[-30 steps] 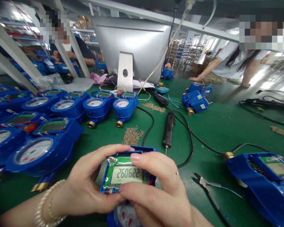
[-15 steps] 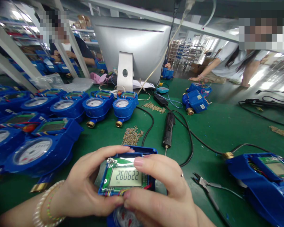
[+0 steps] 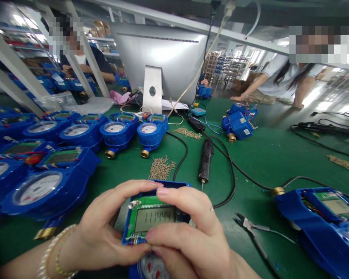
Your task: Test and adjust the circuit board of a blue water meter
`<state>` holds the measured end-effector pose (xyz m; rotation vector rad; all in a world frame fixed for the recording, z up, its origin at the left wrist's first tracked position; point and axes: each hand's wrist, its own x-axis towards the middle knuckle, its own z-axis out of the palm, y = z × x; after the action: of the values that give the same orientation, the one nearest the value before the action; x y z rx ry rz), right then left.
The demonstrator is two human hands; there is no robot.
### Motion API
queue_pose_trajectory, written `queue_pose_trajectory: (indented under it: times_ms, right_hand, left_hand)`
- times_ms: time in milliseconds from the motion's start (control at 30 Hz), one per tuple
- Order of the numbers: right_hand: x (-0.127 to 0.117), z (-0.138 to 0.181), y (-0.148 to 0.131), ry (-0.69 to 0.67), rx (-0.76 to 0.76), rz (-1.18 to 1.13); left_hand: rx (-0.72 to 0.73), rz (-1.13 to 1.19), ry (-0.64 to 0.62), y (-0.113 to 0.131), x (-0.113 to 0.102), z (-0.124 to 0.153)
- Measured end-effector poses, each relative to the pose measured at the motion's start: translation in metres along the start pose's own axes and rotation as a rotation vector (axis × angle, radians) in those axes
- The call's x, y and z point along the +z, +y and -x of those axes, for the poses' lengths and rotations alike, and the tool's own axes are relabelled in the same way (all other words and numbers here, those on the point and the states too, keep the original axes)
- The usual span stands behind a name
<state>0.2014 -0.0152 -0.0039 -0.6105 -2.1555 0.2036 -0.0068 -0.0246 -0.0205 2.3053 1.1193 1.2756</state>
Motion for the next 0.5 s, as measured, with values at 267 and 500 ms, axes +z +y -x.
queue_pose_trajectory:
  times_ms: [267,500]
  right_hand:
    - [0.004,-0.002,0.005,-0.037,-0.058,-0.015]
    - [0.019,0.001,0.022,0.027,-0.222,-0.106]
  left_hand:
    - [0.022,-0.043,0.027,-0.003,0.003,0.002]
    - [0.018,-0.179,0.008,-0.022,0.008,0.013]
